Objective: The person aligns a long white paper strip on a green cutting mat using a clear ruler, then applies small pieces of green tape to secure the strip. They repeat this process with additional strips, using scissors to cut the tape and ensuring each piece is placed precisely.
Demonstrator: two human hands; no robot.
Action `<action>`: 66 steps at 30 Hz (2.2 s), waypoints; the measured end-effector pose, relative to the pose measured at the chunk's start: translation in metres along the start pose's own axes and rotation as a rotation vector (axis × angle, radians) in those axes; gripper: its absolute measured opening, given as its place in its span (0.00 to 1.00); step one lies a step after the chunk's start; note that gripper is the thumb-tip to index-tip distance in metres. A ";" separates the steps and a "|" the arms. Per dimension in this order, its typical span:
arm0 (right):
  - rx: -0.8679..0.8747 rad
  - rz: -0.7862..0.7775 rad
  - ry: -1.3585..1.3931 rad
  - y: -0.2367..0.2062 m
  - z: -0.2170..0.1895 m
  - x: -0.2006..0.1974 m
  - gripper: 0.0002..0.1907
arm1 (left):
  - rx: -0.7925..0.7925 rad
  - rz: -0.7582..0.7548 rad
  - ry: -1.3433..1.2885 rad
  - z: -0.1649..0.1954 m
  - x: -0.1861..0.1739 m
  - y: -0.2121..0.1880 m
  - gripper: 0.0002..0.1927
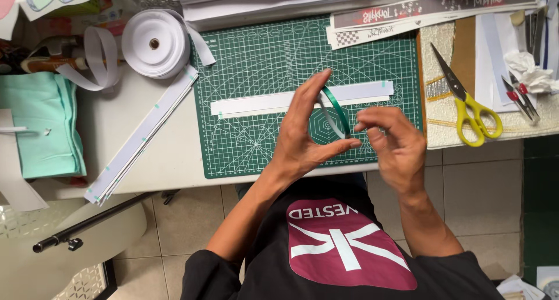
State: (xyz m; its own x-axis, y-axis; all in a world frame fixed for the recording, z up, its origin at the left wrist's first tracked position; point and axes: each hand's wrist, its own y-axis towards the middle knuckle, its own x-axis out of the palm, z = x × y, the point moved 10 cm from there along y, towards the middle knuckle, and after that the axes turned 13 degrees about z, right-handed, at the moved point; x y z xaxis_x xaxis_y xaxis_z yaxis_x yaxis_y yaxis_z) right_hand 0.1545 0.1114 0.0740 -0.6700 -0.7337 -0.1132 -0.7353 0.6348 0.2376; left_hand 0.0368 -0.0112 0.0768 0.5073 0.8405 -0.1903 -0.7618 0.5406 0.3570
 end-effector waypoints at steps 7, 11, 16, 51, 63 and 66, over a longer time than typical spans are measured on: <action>0.015 0.010 -0.080 0.012 -0.019 0.008 0.15 | 0.227 0.006 0.330 0.017 0.000 -0.007 0.54; -0.005 0.024 -0.191 0.016 -0.022 0.014 0.13 | 0.264 -0.011 0.393 0.020 -0.001 -0.010 0.52; -0.020 0.061 -0.232 0.019 -0.021 0.014 0.11 | 0.275 -0.030 0.418 0.019 -0.001 -0.009 0.51; -0.111 0.004 -0.320 0.028 -0.010 0.015 0.06 | -0.255 -0.369 0.003 -0.017 0.020 -0.028 0.50; -0.113 -0.012 -0.291 0.027 -0.009 0.019 0.05 | -0.301 -0.395 0.114 -0.025 0.022 -0.028 0.51; -0.135 -0.001 -0.277 0.026 -0.010 0.017 0.05 | -0.324 -0.412 0.121 -0.024 0.022 -0.029 0.51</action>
State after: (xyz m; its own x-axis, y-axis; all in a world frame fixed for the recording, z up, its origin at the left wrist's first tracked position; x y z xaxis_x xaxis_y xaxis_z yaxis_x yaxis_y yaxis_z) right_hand 0.1250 0.1129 0.0883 -0.6855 -0.6284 -0.3677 -0.7279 0.5829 0.3610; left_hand 0.0610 -0.0075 0.0405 0.7550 0.5440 -0.3661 -0.6043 0.7939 -0.0665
